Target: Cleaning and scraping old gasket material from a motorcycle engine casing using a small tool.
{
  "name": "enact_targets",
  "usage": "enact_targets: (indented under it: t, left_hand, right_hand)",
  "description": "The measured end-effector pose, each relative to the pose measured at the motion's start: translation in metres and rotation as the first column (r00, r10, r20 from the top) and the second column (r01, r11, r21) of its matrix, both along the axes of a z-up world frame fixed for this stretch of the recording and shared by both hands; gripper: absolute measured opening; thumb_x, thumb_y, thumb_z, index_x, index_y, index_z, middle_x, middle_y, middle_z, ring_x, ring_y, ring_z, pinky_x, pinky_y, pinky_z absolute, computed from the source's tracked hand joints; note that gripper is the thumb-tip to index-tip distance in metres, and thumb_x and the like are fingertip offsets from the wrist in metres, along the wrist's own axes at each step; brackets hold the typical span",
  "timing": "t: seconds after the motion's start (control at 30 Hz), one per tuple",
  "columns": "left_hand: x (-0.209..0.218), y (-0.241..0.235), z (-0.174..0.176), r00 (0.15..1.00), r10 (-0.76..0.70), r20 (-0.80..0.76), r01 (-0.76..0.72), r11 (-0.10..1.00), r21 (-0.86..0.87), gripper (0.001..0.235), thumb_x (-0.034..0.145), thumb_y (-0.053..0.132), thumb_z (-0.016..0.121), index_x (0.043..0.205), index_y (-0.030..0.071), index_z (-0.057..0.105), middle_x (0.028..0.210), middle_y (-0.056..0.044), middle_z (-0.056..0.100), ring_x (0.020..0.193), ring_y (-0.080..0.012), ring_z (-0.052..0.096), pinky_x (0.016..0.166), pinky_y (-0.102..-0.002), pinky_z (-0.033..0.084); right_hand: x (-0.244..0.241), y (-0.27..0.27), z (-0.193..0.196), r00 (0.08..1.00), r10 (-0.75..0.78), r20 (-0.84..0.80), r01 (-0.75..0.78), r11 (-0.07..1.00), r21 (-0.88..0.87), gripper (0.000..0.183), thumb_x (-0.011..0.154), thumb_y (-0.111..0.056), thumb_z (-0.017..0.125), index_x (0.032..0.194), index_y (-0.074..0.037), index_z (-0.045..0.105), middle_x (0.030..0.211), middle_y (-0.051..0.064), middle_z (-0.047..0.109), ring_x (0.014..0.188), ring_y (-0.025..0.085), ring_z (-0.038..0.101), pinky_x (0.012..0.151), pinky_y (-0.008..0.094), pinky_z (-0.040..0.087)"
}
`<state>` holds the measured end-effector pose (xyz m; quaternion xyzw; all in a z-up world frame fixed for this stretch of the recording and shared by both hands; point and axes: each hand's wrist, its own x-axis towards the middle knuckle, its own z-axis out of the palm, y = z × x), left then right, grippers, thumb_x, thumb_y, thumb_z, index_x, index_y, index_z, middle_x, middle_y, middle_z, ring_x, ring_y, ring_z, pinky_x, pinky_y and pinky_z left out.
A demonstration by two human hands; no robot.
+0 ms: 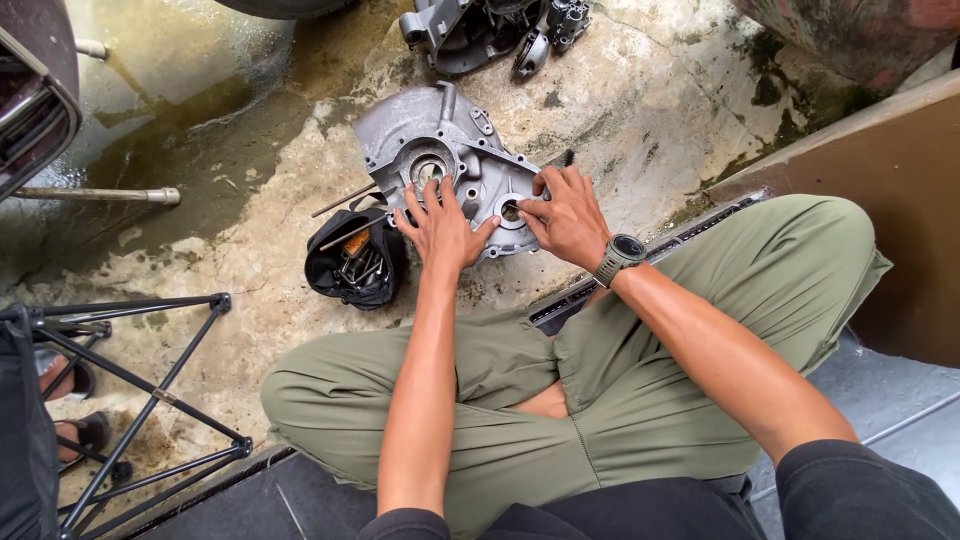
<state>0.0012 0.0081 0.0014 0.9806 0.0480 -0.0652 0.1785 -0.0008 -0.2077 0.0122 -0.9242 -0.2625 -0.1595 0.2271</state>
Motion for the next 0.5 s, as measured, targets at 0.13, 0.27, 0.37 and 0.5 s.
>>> enact_targets:
  t: [0.13, 0.27, 0.37, 0.5]
  left_hand:
    - [-0.002, 0.004, -0.001, 1.0, -0.013, -0.012, 0.012, 0.999, -0.037, 0.097, 0.08, 0.056, 0.079, 0.154, 0.013, 0.033, 0.155, -0.013, 0.036, 0.151, -0.0437, 0.012, 0.115, -0.07, 0.008]
    - [-0.003, 0.003, 0.0, 0.999, -0.017, 0.049, 0.02, 0.997, -0.072, 0.096, 0.078, 0.051, 0.082, 0.152, 0.012, 0.036, 0.152, -0.013, 0.038, 0.149, -0.0444, 0.013, 0.113, -0.071, 0.01]
    - [-0.004, 0.003, 0.001, 0.997, -0.013, 0.07, 0.018, 0.998, -0.068, 0.096, 0.077, 0.05, 0.084, 0.152, 0.012, 0.038, 0.151, -0.014, 0.04, 0.149, -0.0441, 0.015, 0.114, -0.07, 0.01]
    - [-0.003, 0.003, -0.003, 0.996, -0.013, 0.093, 0.018, 0.999, -0.052, 0.097, 0.075, 0.052, 0.085, 0.151, 0.013, 0.04, 0.15, -0.014, 0.042, 0.149, -0.0429, 0.017, 0.114, -0.069, 0.009]
  right_hand:
    - [0.007, -0.004, -0.009, 0.999, 0.048, -0.014, -0.048, 0.999, 0.007, 0.01, 0.093, -0.029, 0.073, 0.095, -0.021, 0.08, 0.104, 0.002, 0.052, 0.101, 0.029, 0.051, 0.084, 0.042, 0.038]
    - [0.008, 0.0, -0.007, 0.995, 0.1, -0.018, -0.1, 0.994, 0.036, 0.009, 0.093, -0.031, 0.073, 0.095, -0.025, 0.079, 0.099, -0.002, 0.06, 0.097, 0.024, 0.055, 0.088, 0.042, 0.033]
    - [0.007, 0.003, -0.001, 0.994, 0.105, -0.028, -0.104, 0.994, 0.039, 0.01, 0.097, -0.03, 0.07, 0.099, -0.024, 0.077, 0.096, -0.002, 0.067, 0.094, 0.022, 0.059, 0.087, 0.041, 0.033]
    - [0.011, 0.004, 0.0, 0.998, 0.063, 0.003, -0.063, 0.998, 0.019, 0.009, 0.1, -0.031, 0.068, 0.101, -0.025, 0.075, 0.094, -0.007, 0.073, 0.09, 0.018, 0.063, 0.085, 0.038, 0.033]
